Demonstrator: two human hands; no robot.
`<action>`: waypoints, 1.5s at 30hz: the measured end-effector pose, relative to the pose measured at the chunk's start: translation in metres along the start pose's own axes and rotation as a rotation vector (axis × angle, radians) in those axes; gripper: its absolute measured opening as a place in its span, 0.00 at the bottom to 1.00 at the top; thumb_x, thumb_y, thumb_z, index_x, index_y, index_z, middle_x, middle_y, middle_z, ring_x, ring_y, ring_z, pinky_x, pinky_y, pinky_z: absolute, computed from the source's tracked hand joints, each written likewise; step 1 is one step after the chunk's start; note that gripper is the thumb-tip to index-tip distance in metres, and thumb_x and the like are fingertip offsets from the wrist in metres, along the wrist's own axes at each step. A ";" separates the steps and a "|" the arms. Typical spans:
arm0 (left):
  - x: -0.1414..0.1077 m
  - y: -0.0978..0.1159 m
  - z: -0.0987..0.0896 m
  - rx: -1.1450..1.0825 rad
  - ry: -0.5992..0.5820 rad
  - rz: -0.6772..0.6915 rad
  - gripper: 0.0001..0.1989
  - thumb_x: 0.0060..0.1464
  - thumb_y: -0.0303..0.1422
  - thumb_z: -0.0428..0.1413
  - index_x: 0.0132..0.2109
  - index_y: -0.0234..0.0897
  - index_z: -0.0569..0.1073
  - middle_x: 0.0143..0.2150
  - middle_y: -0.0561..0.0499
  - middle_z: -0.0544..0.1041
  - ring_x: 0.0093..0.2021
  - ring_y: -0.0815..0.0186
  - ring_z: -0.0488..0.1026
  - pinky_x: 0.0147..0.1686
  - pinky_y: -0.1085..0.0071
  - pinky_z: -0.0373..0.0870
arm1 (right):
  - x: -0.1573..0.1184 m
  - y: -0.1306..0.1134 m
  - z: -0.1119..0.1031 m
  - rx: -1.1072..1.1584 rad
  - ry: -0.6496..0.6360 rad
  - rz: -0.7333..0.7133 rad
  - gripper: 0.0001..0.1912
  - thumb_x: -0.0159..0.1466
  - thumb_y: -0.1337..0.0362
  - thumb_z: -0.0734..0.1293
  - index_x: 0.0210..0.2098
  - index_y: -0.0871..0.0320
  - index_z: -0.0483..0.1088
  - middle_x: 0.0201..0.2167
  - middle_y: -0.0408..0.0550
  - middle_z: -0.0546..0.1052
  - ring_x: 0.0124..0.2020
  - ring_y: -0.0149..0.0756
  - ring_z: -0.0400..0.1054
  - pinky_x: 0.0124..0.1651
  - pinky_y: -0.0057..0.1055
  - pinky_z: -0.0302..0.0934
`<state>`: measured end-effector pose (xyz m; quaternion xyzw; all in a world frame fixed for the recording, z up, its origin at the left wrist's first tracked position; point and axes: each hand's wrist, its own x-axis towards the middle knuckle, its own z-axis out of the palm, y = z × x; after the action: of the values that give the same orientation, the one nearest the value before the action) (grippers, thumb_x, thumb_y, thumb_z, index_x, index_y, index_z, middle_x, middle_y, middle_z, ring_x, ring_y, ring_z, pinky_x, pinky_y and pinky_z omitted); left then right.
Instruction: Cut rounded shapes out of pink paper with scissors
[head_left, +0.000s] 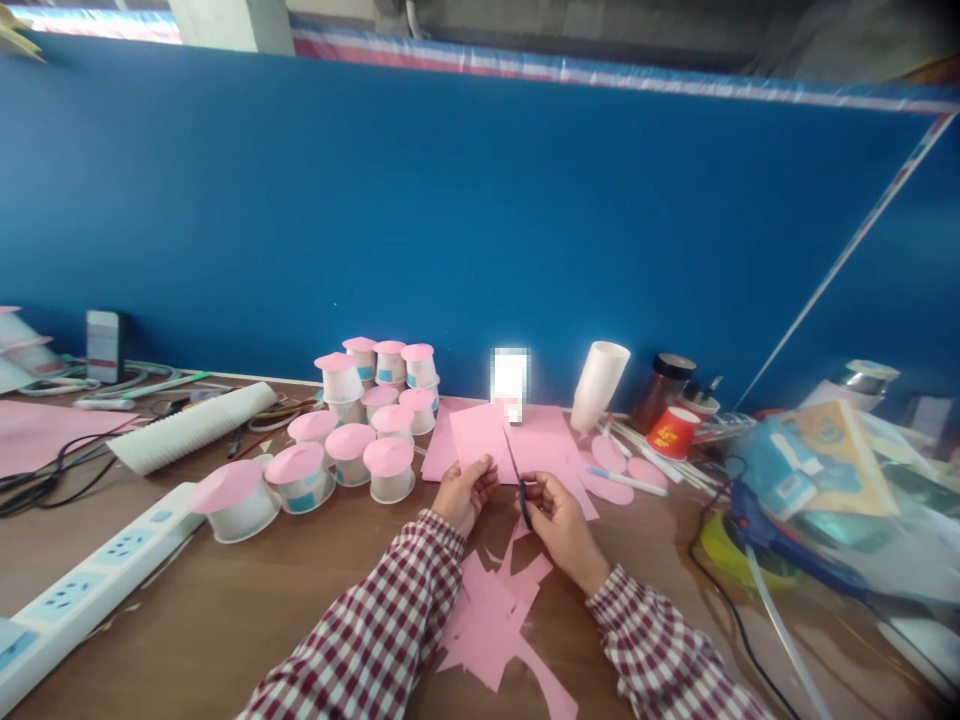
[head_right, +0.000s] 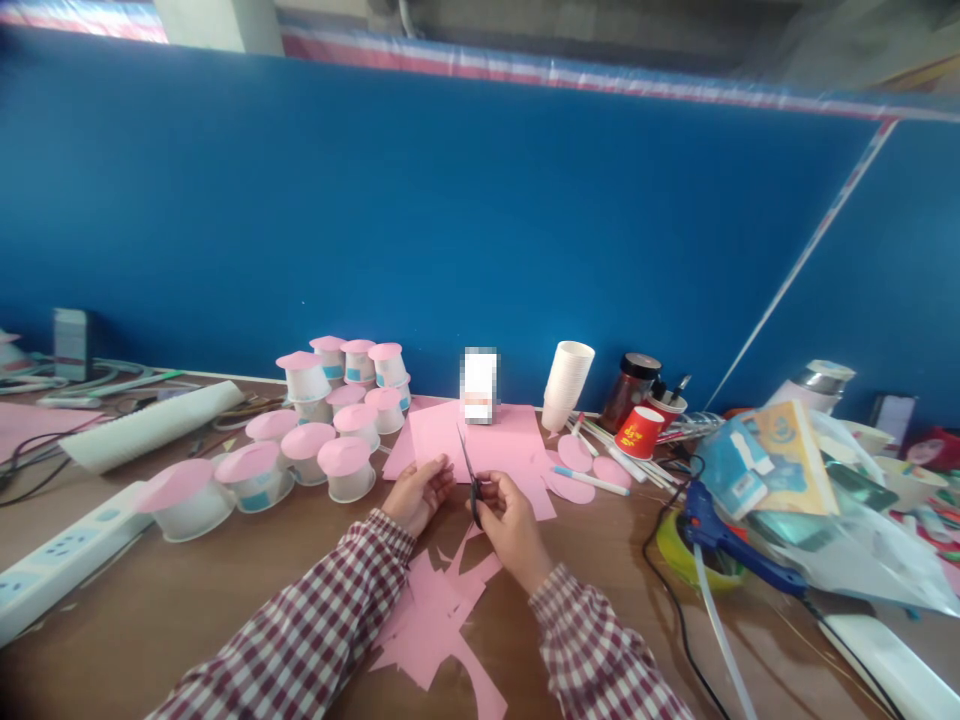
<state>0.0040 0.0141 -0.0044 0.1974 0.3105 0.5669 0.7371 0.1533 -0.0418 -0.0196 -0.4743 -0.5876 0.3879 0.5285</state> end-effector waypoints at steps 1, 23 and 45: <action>0.000 0.000 0.000 0.000 -0.001 -0.001 0.09 0.40 0.27 0.66 0.30 0.31 0.73 0.25 0.50 0.76 0.24 0.72 0.73 0.27 0.76 0.71 | 0.000 0.000 0.000 -0.002 -0.002 -0.002 0.15 0.60 0.64 0.67 0.46 0.58 0.67 0.37 0.49 0.77 0.40 0.38 0.73 0.45 0.35 0.68; 0.002 -0.003 -0.002 0.011 -0.001 0.018 0.10 0.39 0.27 0.67 0.30 0.31 0.73 0.27 0.50 0.76 0.26 0.71 0.73 0.29 0.76 0.72 | 0.002 0.001 -0.001 -0.056 0.013 0.003 0.15 0.61 0.64 0.67 0.47 0.58 0.67 0.37 0.49 0.77 0.39 0.38 0.73 0.44 0.34 0.68; 0.000 -0.001 0.001 0.014 0.026 0.039 0.12 0.39 0.27 0.67 0.31 0.32 0.72 0.24 0.53 0.74 0.25 0.71 0.72 0.28 0.75 0.71 | 0.002 -0.003 -0.003 -0.111 0.072 -0.011 0.19 0.57 0.59 0.71 0.47 0.58 0.70 0.35 0.49 0.77 0.35 0.38 0.72 0.41 0.33 0.68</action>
<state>0.0056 0.0137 -0.0044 0.2013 0.3203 0.5815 0.7203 0.1554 -0.0407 -0.0159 -0.5132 -0.5913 0.3348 0.5243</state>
